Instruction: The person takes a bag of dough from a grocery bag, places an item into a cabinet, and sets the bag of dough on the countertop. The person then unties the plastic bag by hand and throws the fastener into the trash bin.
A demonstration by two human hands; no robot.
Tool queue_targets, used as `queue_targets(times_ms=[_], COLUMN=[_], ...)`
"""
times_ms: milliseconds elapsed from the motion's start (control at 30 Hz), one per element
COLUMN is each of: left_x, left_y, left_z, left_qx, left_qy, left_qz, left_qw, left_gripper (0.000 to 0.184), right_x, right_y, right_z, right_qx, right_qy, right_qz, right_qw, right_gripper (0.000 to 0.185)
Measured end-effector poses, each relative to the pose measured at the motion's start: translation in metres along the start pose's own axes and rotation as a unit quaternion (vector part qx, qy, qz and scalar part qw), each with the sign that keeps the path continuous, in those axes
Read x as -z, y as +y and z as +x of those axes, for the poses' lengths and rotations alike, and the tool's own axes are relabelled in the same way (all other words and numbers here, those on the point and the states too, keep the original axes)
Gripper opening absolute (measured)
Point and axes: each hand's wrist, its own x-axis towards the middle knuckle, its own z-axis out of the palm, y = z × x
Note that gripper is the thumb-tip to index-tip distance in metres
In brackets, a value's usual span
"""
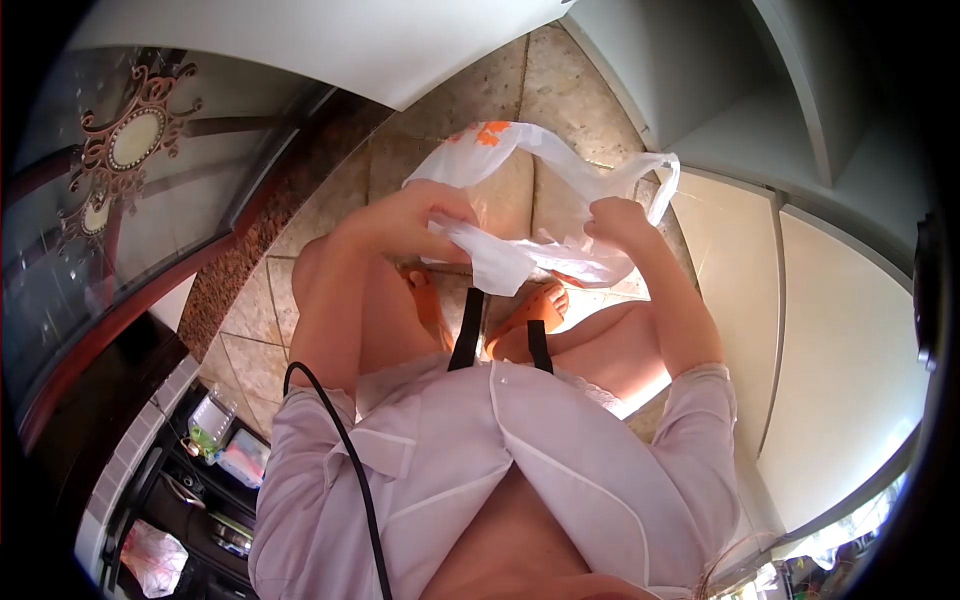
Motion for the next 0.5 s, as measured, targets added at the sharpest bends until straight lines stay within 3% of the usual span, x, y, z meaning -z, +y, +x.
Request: queue_targets(times_ms=[67,100,200,233,267,300,367,433,500], left_x=[-0.001,-0.003,-0.008,-0.008,-0.007,-0.004,0.005,0.007,0.011], left_y=[0.002,0.007,0.02,0.019,0.017,0.014,0.007,0.005,0.007], left_z=[-0.002,-0.003,-0.004,-0.003,-0.002,-0.002,0.001,0.003,0.004], left_qx=[-0.095,-0.096,-0.07,-0.088,-0.104,-0.103,-0.198,-0.199,-0.199], left_qy=[0.086,0.085,0.114,0.123,0.132,0.13,0.165,0.153,0.149], left_qz=[0.198,0.2,0.136,0.051,-0.034,-0.031,-0.06,-0.05,-0.033], left_qw=[0.972,0.971,0.982,0.987,0.985,0.986,0.964,0.967,0.968], left_gripper=[0.036,0.036,0.036,0.035,0.034,0.034,0.033,0.032,0.031], right_x=[0.002,0.005,0.007,0.007,0.006,0.002,-0.012,-0.03,-0.037], right_y=[0.003,0.002,-0.027,-0.038,-0.049,-0.057,-0.059,-0.058,-0.069], right_z=[0.004,0.003,0.009,0.011,0.015,0.018,0.044,0.075,0.108], right_qx=[0.013,0.028,0.041,0.038,0.082,0.126,0.125,0.123,0.209], right_qy=[0.013,0.021,0.061,0.064,0.117,0.168,0.146,0.122,0.291], right_qz=[-0.004,-0.009,0.007,0.009,0.082,0.154,0.173,0.188,0.335], right_qw=[1.0,0.999,0.997,0.997,0.986,0.965,0.966,0.967,0.871], right_gripper=[0.027,0.025,0.024,0.024,0.025,0.026,0.031,0.038,0.042])
